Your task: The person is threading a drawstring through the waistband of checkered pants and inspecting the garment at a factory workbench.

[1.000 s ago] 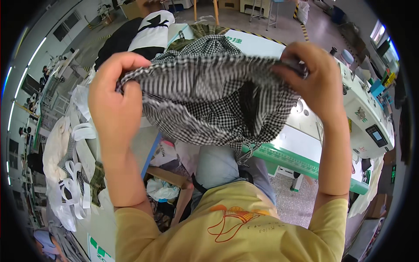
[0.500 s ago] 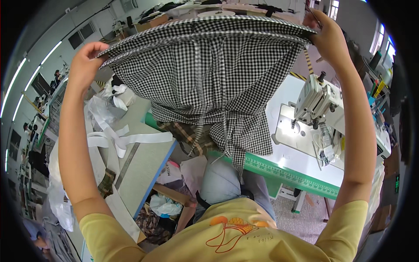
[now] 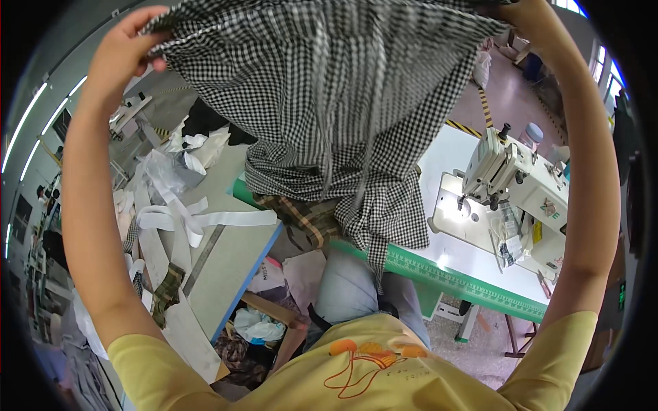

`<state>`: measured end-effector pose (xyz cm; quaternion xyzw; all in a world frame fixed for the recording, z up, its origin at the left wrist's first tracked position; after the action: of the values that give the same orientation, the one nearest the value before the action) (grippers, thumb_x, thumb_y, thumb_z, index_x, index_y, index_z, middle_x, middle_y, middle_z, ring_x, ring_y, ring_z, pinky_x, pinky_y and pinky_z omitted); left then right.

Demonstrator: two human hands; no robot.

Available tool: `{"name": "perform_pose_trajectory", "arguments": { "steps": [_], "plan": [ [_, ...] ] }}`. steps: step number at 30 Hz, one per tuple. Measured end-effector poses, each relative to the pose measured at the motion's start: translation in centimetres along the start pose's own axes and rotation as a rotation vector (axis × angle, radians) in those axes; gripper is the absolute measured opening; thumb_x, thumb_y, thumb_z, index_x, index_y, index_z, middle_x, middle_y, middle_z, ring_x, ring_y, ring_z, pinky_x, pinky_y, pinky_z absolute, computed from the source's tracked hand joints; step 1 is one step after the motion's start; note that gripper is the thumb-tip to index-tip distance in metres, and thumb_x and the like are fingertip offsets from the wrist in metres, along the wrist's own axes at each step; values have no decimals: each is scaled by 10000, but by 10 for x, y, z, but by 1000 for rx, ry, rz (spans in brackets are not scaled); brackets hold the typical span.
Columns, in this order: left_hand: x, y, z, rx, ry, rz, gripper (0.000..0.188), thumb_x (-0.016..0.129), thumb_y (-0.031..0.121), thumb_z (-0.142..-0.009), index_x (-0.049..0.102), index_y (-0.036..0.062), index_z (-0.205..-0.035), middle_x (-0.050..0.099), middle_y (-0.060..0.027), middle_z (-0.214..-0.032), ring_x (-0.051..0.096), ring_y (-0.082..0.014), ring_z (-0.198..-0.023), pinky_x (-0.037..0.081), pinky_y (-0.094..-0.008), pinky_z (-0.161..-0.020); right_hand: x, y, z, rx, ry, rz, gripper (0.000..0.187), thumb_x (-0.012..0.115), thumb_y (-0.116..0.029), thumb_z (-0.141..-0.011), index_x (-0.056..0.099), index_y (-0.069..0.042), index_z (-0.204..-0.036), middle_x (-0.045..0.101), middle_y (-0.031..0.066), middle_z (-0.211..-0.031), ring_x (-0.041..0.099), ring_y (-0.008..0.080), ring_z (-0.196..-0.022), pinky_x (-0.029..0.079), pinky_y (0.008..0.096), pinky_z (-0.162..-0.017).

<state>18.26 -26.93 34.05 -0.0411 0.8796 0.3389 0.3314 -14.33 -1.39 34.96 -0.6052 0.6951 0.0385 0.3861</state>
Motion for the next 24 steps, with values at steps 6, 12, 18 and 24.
{"name": "perform_pose_trajectory", "arguments": {
  "steps": [6,12,18,24],
  "plan": [
    [-31,28,24,68,-42,522,428,479,87,-807,492,5,-1227,603,-10,-946,512,-82,-650,374,-194,-544,-38,8,10,84,-161,-828,199,474,104,-675,589,8,-805,595,43,-662,467,81,-410,339,195,-351],
    [51,-68,-12,-232,-239,607,170,534,155,-753,558,89,-908,530,23,-699,471,-73,-550,357,-203,-442,66,91,1,191,-444,-270,293,577,-168,-772,590,-113,-1059,495,-55,-705,455,48,-545,327,206,-419],
    [174,-155,-13,-330,-121,-13,420,629,275,-835,510,54,-1171,607,-44,-1005,579,-121,-833,475,-255,-720,193,108,51,185,-144,23,312,697,-300,-720,634,-81,-934,654,111,-907,625,271,-844,485,368,-733],
    [228,-109,52,-208,-279,286,195,624,171,-823,655,13,-934,655,-33,-797,593,-103,-733,467,-251,-688,214,92,116,243,-492,-288,331,657,-338,-791,641,-8,-821,649,99,-733,605,198,-652,473,328,-630]
  ]
}}
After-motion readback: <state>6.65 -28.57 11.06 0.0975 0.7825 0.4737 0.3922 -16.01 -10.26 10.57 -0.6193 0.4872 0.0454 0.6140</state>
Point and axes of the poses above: each hand's wrist, its own z-axis away from the middle knuckle, its own x-axis out of the palm, y = z × x, the point moved 3 cm from there along -z, towards the middle knuckle
